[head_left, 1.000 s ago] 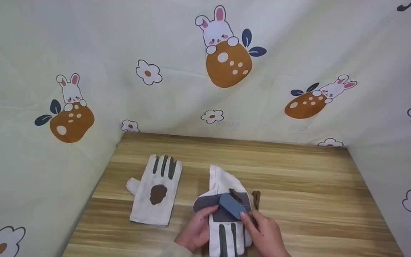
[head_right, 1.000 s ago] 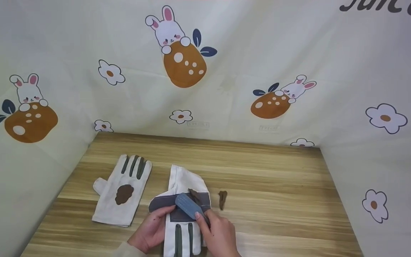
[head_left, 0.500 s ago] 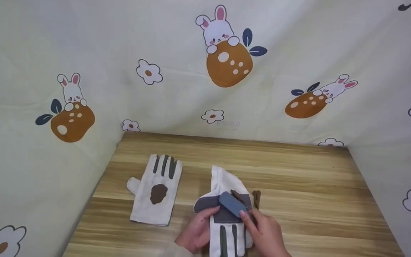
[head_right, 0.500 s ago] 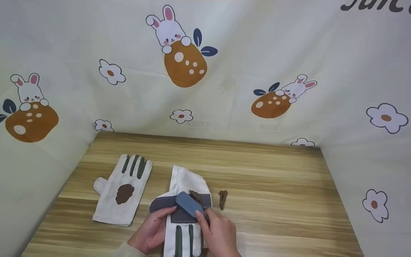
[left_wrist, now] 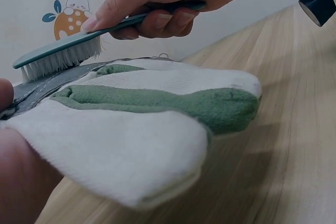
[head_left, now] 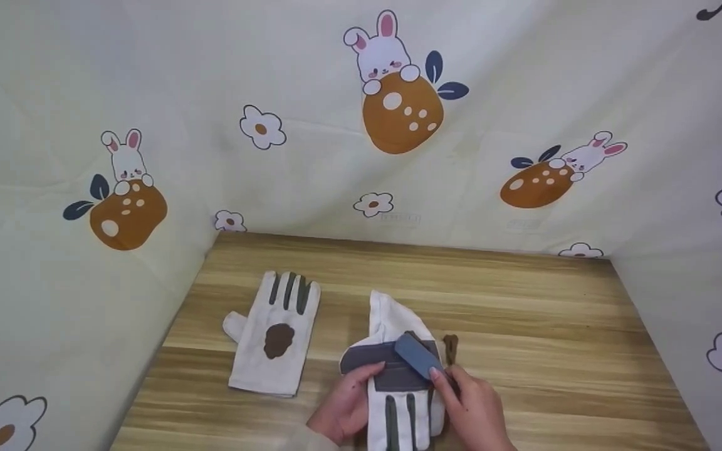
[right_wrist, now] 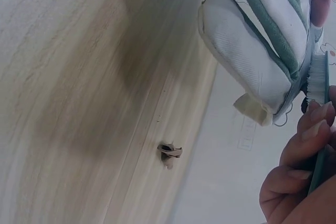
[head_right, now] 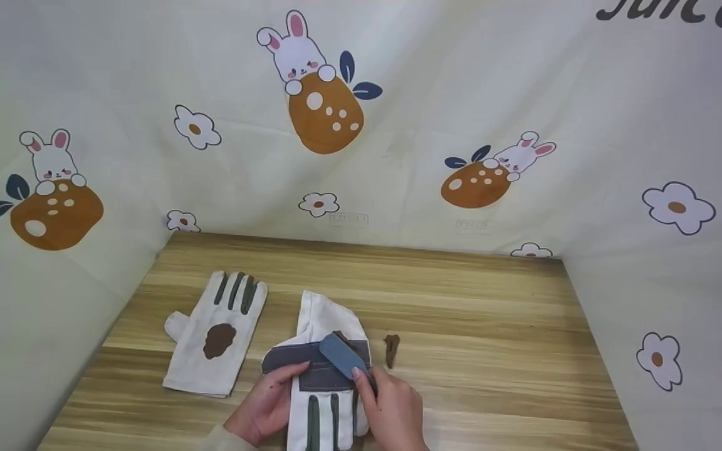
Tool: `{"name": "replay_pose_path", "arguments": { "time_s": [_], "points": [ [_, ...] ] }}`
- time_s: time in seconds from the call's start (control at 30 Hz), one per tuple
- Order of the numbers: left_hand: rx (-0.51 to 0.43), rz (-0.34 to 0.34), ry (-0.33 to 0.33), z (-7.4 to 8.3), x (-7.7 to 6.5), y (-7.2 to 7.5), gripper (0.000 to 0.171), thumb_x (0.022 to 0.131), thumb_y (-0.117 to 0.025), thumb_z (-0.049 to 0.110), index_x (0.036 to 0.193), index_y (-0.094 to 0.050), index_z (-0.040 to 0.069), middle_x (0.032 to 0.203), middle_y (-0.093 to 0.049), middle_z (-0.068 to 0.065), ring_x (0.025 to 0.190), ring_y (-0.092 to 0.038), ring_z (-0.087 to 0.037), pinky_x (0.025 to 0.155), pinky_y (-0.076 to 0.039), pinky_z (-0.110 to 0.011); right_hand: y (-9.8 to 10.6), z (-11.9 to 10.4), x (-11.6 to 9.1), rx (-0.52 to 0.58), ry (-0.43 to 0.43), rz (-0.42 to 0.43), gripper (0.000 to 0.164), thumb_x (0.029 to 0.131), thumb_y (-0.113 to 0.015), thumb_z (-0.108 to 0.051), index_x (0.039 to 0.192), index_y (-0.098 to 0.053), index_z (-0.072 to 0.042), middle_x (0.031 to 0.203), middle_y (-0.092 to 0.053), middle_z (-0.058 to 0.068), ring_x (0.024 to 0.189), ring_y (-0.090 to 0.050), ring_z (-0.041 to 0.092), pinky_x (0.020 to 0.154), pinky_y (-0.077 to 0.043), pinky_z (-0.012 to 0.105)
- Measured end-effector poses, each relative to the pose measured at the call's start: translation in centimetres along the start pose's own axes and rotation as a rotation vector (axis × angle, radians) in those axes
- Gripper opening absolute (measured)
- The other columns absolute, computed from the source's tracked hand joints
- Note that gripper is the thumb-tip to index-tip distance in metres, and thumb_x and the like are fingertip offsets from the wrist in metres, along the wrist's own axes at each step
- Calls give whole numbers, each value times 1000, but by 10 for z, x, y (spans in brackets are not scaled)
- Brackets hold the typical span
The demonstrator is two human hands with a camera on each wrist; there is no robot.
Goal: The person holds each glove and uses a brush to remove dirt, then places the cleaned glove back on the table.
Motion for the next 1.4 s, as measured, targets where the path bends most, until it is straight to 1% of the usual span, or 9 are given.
{"name": "replay_pose_path", "arguments": {
  "time_s": [0.17,0.4,0.53,0.63,0.83,0.9,1.1,1.2,1.4],
  "points": [
    [22,-20,-10,1,0,-1,44,96,-33,18,135,-34,-4,133,-45,-17,125,-38,-27,107,-25,-38,1,0,-2,30,-15,-20,38,86,-43,-59,78,-58,-25,58,-47,-10,54,-44,9,51,-37,26],
    [-8,-2,27,0,1,-2,54,96,-34,18,141,-17,-6,140,-35,-17,128,-33,-26,107,-24,-36,-3,-13,-4,88,54,-111,35,86,-44,-58,76,-56,-27,55,-44,-12,50,-43,5,48,-36,20],
    [-10,-8,23,-1,1,-4,56,96,-34,17,142,-14,-5,143,-32,-18,129,-31,-26,108,-24,-37,-5,-13,-1,74,28,-156,41,86,-41,-60,78,-57,-24,56,-45,-10,50,-42,7,47,-36,22],
    [-3,-8,14,-1,2,-4,54,96,-35,17,142,-17,-5,141,-34,-18,129,-32,-26,107,-24,-37,-4,-9,1,50,-2,-141,44,85,-41,-62,78,-58,-23,56,-45,-10,51,-43,8,48,-36,23],
    [11,-6,8,-2,2,-3,50,96,-34,18,140,-24,-5,137,-40,-18,127,-35,-27,107,-25,-37,0,-2,2,19,-8,-69,43,84,-42,-63,78,-60,-24,56,-47,-11,52,-44,9,50,-36,25],
    [10,11,2,-2,2,-3,50,96,-36,17,139,-24,-6,136,-40,-19,126,-36,-28,107,-26,-38,1,-1,2,17,-12,-56,43,84,-42,-62,78,-60,-24,56,-47,-11,52,-44,9,50,-36,25],
    [12,18,-8,-1,1,-3,46,95,-35,17,136,-32,-6,133,-45,-19,124,-39,-28,106,-27,-38,2,3,0,23,-6,-15,36,85,-45,-59,74,-57,-27,53,-43,-12,50,-42,8,48,-34,24],
    [3,23,-11,0,0,-3,46,95,-36,16,136,-31,-6,132,-45,-19,124,-39,-28,106,-27,-39,2,6,-1,34,-20,-15,35,85,-46,-59,73,-56,-27,53,-43,-12,49,-42,8,47,-34,24],
    [-9,49,-8,1,0,-1,53,95,-38,16,140,-22,-5,135,-41,-19,126,-37,-28,106,-27,-38,1,10,-2,66,-80,-67,42,85,-43,-61,74,-57,-23,55,-47,-10,51,-44,8,47,-35,23]
  ]
}}
Point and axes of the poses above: each hand's wrist, its own x-axis towards the middle knuckle, its own y-axis out of the back of the hand, z = x × y, the point moved 5 cm from there along x, towards the middle knuckle
